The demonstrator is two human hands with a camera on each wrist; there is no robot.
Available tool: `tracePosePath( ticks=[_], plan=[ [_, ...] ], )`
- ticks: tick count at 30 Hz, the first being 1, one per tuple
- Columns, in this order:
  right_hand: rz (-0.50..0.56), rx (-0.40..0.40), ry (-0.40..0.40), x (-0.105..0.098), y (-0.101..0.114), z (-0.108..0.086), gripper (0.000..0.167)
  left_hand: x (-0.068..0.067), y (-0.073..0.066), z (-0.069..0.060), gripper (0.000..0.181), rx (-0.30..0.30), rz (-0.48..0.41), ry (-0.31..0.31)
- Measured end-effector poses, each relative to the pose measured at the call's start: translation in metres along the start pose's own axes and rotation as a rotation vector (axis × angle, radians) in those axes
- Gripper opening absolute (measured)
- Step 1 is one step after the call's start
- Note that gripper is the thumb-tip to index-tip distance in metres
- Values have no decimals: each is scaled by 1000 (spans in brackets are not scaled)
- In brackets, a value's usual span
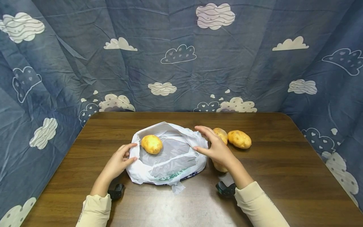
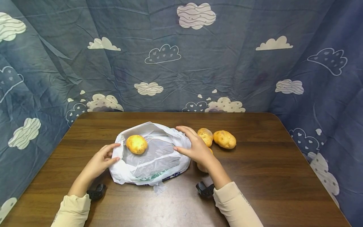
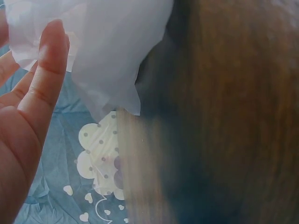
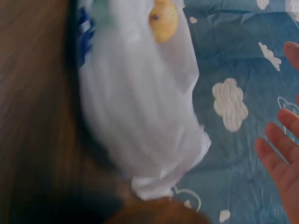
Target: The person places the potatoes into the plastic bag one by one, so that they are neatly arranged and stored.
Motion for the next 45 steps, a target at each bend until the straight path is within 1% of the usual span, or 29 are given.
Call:
tracePosePath(
  ticks=[1,4,7,12,15,19,22,26,32,36,38,43,45],
  plan=[
    [-24,1,-2,-1,-6,-4,66,0,0,0,46,-1,0,0],
    [-65,-7,-25,-8,-11,-14,66,0,1,0,46,-2,-1,1],
    [-69,-22,-52,-14,-16,-25,66,1,1,0,46,-3,-4,7],
    [-100,23,-82,-23,-26,-43,68,2,2,0,47,-8,-12,11],
    [-111,41,-80,-26,-33,-53,67,2,1,-1,47,-10,-14,10],
    [-117,36,-75,-30,-39,-64,66,1,1,-1,47,-14,-17,9],
    [-151,40,-80,-33,-44,-72,67,1,1,-1,47,-13,-18,10],
    [-181,75,-81,-36,-52,-84,69,1,2,-1,47,-4,-11,9],
    [-129,173,-41,-35,-64,-94,69,0,2,1,46,6,15,-5],
    [-96,226,-6,-31,-69,-100,71,2,2,1,46,14,14,-1],
    [-74,225,-1,-30,-67,-102,72,2,2,1,46,18,18,-3],
    [-40,198,-8,-30,-52,-100,70,2,2,2,47,21,34,-11],
    [-50,212,-1,-29,-54,-101,69,2,2,2,47,23,37,-10]
  ],
)
Point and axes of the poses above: each hand's wrist, its own z-axis towards the middle knuckle, its own x-axis out of the palm, y = z × x, the point moved 7 cm from there along z, towards the middle knuckle, and after that the axes turned 3 degrees about y, right-handed, at the moved point
